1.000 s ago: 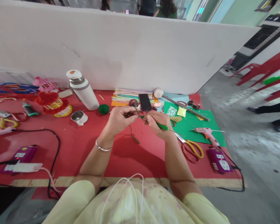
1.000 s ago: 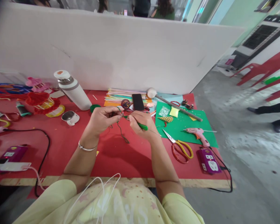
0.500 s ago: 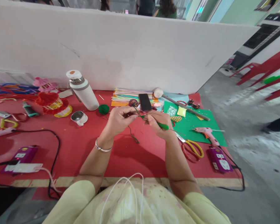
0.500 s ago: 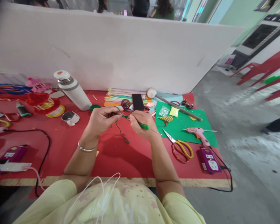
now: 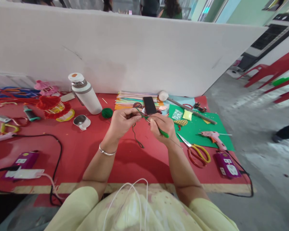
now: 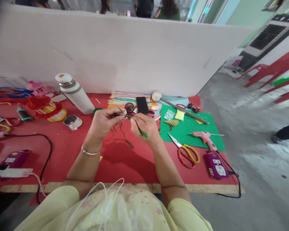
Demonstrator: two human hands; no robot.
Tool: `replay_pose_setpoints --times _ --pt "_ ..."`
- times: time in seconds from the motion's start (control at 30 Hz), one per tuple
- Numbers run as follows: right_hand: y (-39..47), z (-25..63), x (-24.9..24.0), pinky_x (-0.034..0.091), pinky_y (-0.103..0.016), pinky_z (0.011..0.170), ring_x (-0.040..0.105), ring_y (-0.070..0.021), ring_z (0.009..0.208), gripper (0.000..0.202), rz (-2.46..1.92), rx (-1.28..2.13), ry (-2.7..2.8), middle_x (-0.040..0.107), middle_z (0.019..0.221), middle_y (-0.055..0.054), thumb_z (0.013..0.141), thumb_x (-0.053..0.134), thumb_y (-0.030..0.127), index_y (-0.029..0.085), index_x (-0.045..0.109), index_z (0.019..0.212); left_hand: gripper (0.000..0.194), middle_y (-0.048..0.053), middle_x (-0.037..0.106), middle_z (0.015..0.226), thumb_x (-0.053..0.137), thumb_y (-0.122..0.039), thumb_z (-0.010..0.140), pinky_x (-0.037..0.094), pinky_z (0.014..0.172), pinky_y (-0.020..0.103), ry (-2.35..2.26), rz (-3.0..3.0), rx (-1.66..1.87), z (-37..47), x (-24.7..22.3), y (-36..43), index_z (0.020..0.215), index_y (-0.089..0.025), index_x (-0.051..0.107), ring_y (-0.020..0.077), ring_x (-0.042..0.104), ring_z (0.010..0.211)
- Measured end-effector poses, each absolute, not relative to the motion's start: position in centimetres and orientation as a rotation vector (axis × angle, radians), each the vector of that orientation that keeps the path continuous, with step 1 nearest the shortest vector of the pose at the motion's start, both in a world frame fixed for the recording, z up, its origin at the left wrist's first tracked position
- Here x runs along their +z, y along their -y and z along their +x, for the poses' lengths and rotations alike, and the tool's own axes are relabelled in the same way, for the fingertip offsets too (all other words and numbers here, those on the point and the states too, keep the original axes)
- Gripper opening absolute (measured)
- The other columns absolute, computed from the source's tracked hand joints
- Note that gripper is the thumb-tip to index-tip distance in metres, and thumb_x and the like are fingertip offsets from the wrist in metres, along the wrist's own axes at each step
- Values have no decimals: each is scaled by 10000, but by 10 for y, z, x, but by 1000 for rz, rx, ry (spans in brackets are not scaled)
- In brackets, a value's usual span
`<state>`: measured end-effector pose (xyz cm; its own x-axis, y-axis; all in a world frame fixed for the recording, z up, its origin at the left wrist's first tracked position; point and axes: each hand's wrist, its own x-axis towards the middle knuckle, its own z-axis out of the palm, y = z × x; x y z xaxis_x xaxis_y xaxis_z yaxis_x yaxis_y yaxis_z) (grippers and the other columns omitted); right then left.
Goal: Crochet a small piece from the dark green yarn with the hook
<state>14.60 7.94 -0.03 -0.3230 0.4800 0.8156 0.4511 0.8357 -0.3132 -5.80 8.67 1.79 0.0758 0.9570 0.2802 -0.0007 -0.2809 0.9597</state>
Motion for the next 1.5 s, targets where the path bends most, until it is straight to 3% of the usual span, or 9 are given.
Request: replay_pose_setpoints --times 0.13,0.3,0.6,1.0,1.23,1.5 --pt "-80 146 -2 609 -286 697 745 -162 769 243 -694 118 1914 779 897 -91 1043 506 172 181 734 959 287 32 723 735 915 -332 682 474 562 250 -1004 1385 1350 -56 15 -89 908 -168 849 123 587 631" --pt "-78 145 -2 603 -283 669 740 -161 767 280 -734 248 1893 775 909 -90 1064 494 233 187 740 937 298 58 782 833 901 -278 679 546 661 268 -983 1387 1385 -54 12 -89 956 -174 862 166 678 768" --pt "-76 146 1 581 -275 599 712 -144 668 442 -826 626 1722 745 807 -53 1099 472 448 201 749 860 280 48 778 813 914 -260 651 568 673 287 -956 1352 1366 -55 13 -90 914 -180 860 167 680 751" --pt "-82 151 -2 577 -284 539 712 -153 607 484 -784 874 1653 753 730 -40 1083 495 518 188 761 851 190 34 763 803 900 -231 692 530 618 266 -868 1318 1283 -59 11 -89 872 -193 850 134 638 692" --pt "-81 153 2 588 -272 559 723 -149 644 469 -749 887 1701 763 771 -54 1082 509 494 178 784 871 174 31 755 792 882 -231 715 514 607 270 -871 1349 1268 -59 13 -89 883 -199 855 129 616 667" --pt "-79 153 0 576 -265 601 710 -144 695 449 -816 677 1797 743 802 -57 1100 473 446 190 753 862 63 37 736 765 806 -237 795 521 660 292 -990 1607 1367 -57 9 -87 837 -191 817 161 640 721"
